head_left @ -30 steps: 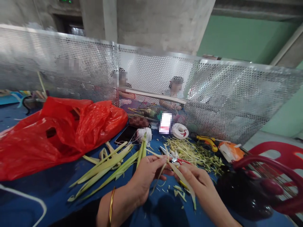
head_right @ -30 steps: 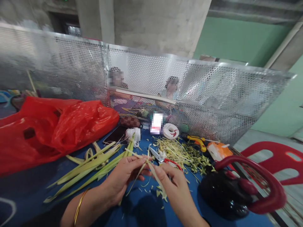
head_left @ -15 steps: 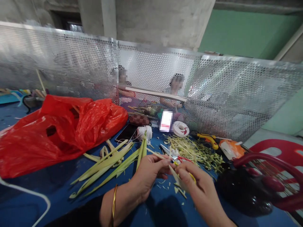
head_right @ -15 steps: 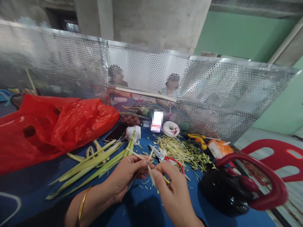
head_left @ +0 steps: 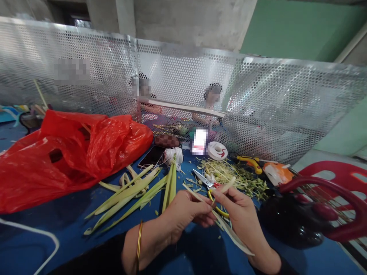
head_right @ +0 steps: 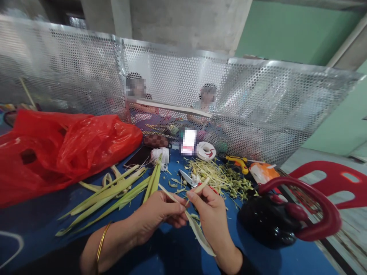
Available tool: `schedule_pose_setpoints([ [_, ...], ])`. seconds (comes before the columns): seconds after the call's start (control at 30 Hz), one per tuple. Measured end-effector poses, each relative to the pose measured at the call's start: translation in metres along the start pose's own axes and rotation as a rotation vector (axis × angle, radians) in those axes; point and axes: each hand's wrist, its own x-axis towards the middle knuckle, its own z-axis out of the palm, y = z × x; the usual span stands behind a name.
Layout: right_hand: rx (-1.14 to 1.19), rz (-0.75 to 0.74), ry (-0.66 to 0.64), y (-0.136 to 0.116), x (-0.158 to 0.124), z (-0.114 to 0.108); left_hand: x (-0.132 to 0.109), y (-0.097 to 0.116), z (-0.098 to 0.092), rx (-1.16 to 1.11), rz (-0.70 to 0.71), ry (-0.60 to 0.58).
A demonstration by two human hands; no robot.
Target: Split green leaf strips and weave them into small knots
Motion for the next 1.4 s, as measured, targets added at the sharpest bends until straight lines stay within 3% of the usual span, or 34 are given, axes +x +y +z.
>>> schedule_pose_setpoints([
  [0.13,-0.086,-0.025,0.003,0.003,0.006,-0.004,-0.001,-0.001,0.0,0.011,-0.021,0.0],
  [0.23,-0.202,-0.178,0.243,0.001,0.01,-0.01,-0.001,-0.002,0.0,0.032,-0.034,-0.032],
  [0.3,-0.365,-0.361,0.303,-0.002,0.009,-0.014,-0.001,-0.003,0.001,0.063,-0.031,-0.033],
  [0.4,-0.539,-0.507,-0.006,-0.005,0.002,-0.01,-0.001,-0.006,0.006,0.186,-0.01,-0.003],
  [0.5,-0.491,-0.42,-0.248,-0.007,-0.005,0.001,-0.003,-0.008,0.011,0.309,-0.02,0.003],
  [0.6,-0.389,-0.378,-0.242,-0.007,-0.009,0.007,-0.005,-0.007,0.013,0.321,-0.037,-0.025],
  [0.83,-0.336,-0.467,-0.212,-0.004,-0.013,0.008,-0.006,-0.006,0.009,0.351,-0.09,-0.158],
  [0.9,-0.36,-0.482,-0.205,-0.004,-0.012,0.006,-0.004,-0.008,0.008,0.325,-0.081,-0.127],
  [1.07,-0.412,-0.444,0.009,-0.019,-0.003,-0.013,-0.003,0.003,0.002,-0.014,0.041,0.032],
  [1.27,-0.6,-0.326,-0.167,-0.027,0.001,-0.026,-0.006,0.023,-0.006,-0.14,0.142,0.123],
  [1.4,-0.672,-0.412,-0.184,-0.022,-0.004,-0.019,-0.005,0.022,-0.006,-0.091,0.156,0.162],
])
